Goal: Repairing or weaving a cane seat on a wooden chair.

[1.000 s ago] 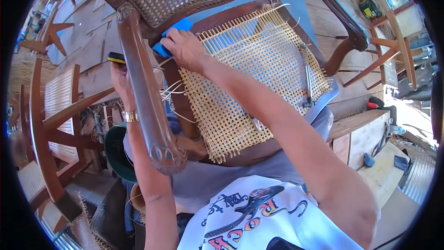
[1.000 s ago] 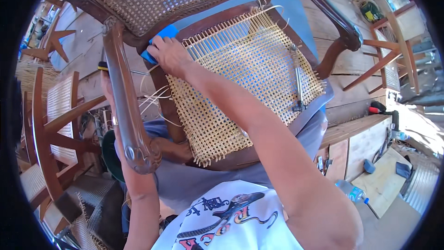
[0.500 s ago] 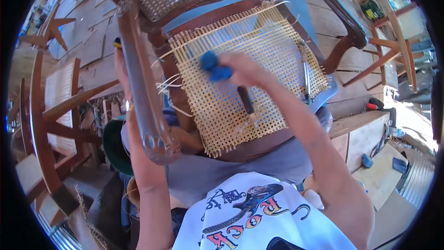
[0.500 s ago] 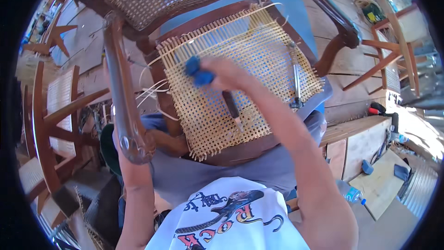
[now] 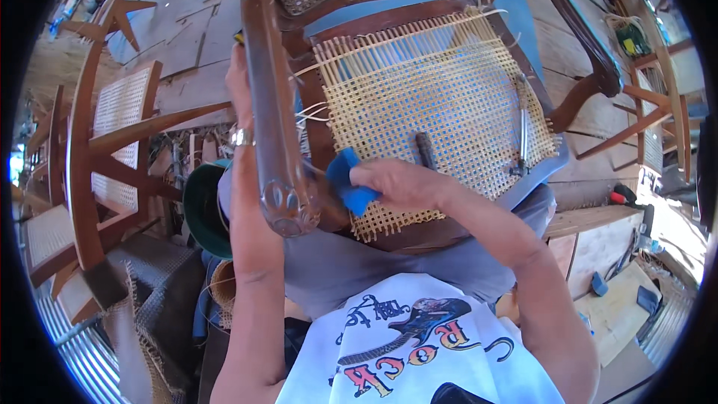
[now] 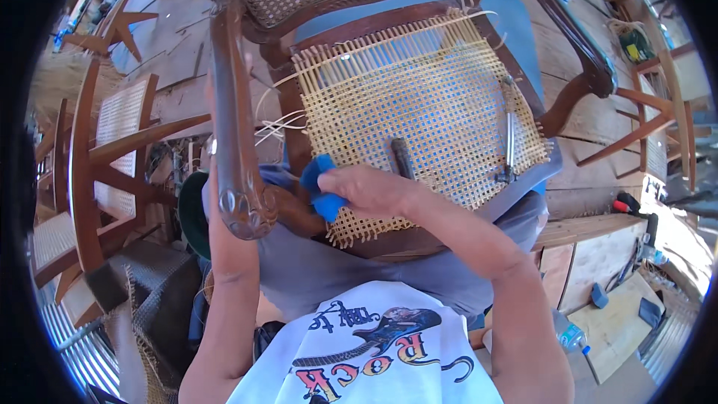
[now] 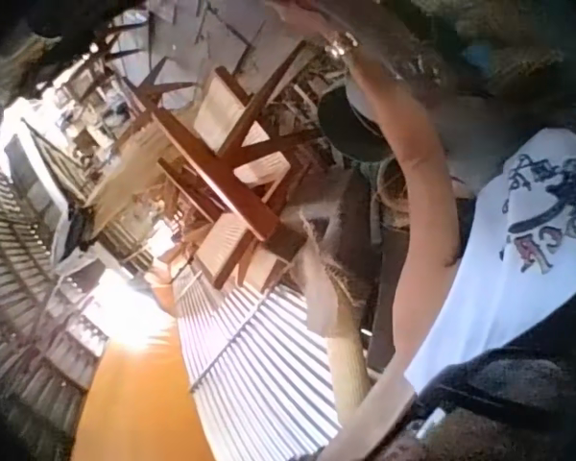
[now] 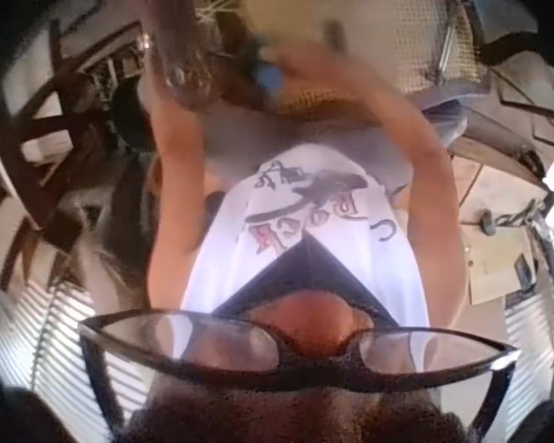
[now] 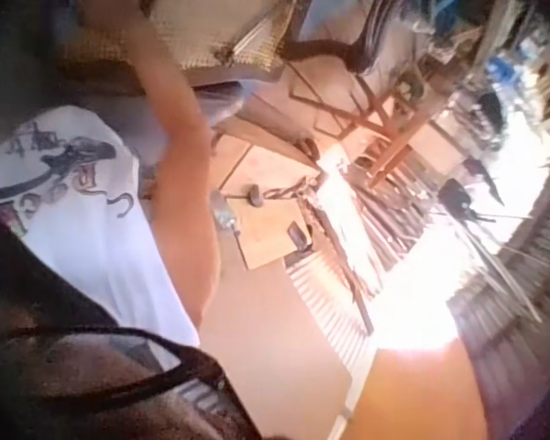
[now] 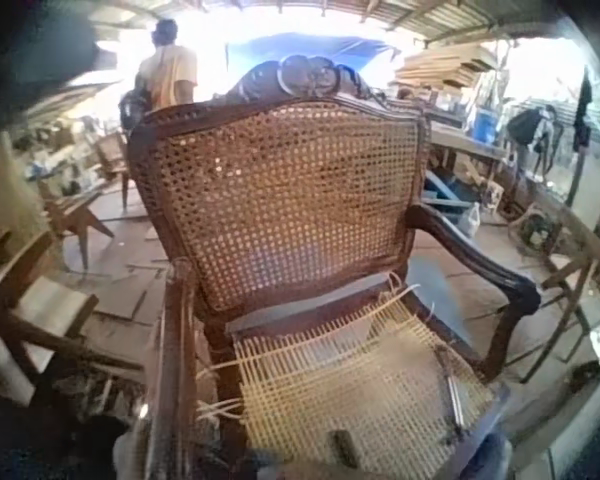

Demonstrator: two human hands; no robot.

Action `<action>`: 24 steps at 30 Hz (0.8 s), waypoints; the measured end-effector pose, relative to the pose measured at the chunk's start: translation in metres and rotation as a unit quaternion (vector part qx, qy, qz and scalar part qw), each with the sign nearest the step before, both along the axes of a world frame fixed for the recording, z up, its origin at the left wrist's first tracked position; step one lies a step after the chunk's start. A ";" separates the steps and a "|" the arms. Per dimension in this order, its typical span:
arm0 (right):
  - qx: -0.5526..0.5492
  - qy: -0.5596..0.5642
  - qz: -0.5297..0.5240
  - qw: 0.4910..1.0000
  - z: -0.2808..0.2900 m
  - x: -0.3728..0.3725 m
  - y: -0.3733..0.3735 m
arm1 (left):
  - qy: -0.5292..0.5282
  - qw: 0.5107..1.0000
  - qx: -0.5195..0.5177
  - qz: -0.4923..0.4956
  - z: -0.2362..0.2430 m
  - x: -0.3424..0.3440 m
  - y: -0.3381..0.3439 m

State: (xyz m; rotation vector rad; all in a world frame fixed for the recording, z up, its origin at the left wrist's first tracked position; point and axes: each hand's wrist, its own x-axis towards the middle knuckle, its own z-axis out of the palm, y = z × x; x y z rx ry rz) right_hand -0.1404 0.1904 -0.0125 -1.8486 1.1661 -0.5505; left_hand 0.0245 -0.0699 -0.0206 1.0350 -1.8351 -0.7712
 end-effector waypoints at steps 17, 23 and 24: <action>-0.290 0.338 -0.638 0.629 0.069 -0.231 0.085 | -0.091 0.922 -0.376 0.005 0.027 -0.034 0.021; -0.338 0.400 -0.582 0.622 0.087 -0.244 0.002 | -0.206 0.977 -0.013 -0.061 0.009 -0.027 0.016; -0.364 0.429 -0.578 0.590 0.083 -0.249 -0.013 | -0.207 0.976 -0.013 -0.060 0.015 -0.029 0.020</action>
